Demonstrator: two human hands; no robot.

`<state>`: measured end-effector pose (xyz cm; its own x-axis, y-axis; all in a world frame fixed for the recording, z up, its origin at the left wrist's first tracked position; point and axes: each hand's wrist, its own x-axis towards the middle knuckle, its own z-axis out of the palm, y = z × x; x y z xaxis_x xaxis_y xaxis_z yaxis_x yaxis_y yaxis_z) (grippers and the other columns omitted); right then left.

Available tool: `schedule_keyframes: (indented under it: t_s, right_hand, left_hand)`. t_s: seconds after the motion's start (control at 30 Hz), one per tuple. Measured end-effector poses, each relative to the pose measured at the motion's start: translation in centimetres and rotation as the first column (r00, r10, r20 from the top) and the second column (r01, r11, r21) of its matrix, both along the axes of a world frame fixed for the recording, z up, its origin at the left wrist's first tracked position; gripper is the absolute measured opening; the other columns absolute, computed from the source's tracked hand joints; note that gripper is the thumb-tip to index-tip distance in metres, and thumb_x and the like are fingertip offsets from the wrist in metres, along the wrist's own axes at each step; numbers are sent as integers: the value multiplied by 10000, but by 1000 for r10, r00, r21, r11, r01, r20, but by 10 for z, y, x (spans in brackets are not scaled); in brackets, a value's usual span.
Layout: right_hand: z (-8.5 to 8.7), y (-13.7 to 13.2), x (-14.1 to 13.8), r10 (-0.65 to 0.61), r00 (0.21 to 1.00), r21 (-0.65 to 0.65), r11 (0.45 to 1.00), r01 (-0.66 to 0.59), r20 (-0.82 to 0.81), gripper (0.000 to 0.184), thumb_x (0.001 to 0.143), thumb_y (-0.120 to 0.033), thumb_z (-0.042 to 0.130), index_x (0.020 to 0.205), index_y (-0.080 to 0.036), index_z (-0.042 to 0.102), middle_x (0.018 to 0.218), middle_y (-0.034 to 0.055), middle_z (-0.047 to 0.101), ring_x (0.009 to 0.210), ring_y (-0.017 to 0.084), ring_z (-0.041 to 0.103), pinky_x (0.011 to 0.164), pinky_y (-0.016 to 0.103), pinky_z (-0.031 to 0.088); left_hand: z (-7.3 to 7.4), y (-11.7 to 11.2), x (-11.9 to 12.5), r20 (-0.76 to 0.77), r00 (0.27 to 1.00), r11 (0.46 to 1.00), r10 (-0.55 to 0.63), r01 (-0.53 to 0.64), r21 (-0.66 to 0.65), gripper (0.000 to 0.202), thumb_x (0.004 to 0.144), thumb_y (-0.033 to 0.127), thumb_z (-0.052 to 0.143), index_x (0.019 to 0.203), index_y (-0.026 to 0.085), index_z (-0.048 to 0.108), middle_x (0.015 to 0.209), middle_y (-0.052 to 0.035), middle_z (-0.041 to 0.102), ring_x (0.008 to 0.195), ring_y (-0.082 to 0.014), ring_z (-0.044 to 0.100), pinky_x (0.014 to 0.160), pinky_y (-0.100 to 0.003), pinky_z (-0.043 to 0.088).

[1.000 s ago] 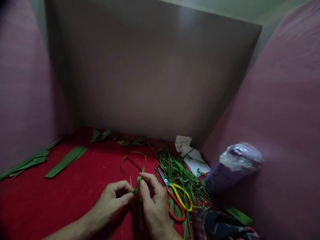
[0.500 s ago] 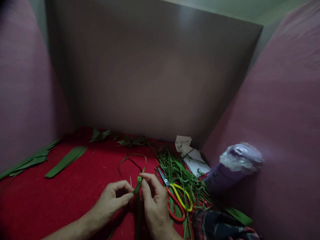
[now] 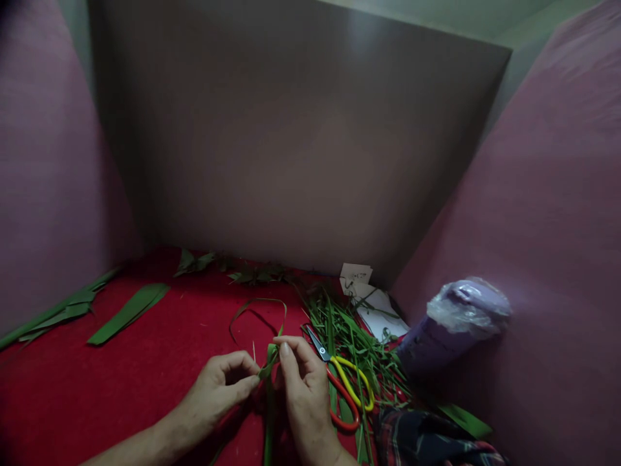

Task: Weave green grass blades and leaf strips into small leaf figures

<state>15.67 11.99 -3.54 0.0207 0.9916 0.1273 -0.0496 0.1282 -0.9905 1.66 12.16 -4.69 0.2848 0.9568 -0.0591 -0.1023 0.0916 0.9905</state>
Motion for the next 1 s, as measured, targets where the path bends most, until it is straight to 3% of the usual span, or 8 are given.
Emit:
schedule_keyframes:
  t_s: [0.2,0.5,0.73,1.0]
  right_hand:
    - [1,0,-2,1,1000,30,1000,-1,-1,197,781,-346,554,836,-161,595,624,-15,493,523,80,420,475,173,349]
    - [5,-1,-3,49,994,-103,993,-59,-96,219,745,-350,581,783,-135,579,535,-30,461,458,78,405,425,174,336]
    - [3,0,-4,44,992,-55,997,-51,-115,219,734,-326,597,877,-160,597,570,-37,453,457,61,382,411,155,310]
    - [7,-1,-3,35,997,-69,997,-40,-76,217,735,-342,586,802,-138,618,510,-30,453,442,74,379,408,173,306]
  left_hand:
    - [1,0,-1,-42,999,1000,14,-13,19,173,684,257,617,616,115,546,557,-31,591,538,-122,520,540,-250,383]
    - [3,-1,0,17,1000,999,-3,4,-34,178,674,254,624,610,117,530,534,-27,583,506,-121,525,520,-256,397]
    - [1,2,0,54,999,998,3,0,-61,194,655,256,644,599,122,515,518,-13,570,478,-104,507,504,-245,393]
    - [2,0,-1,54,998,999,-22,25,-38,178,670,260,635,620,120,537,529,-12,579,493,-110,527,516,-245,404]
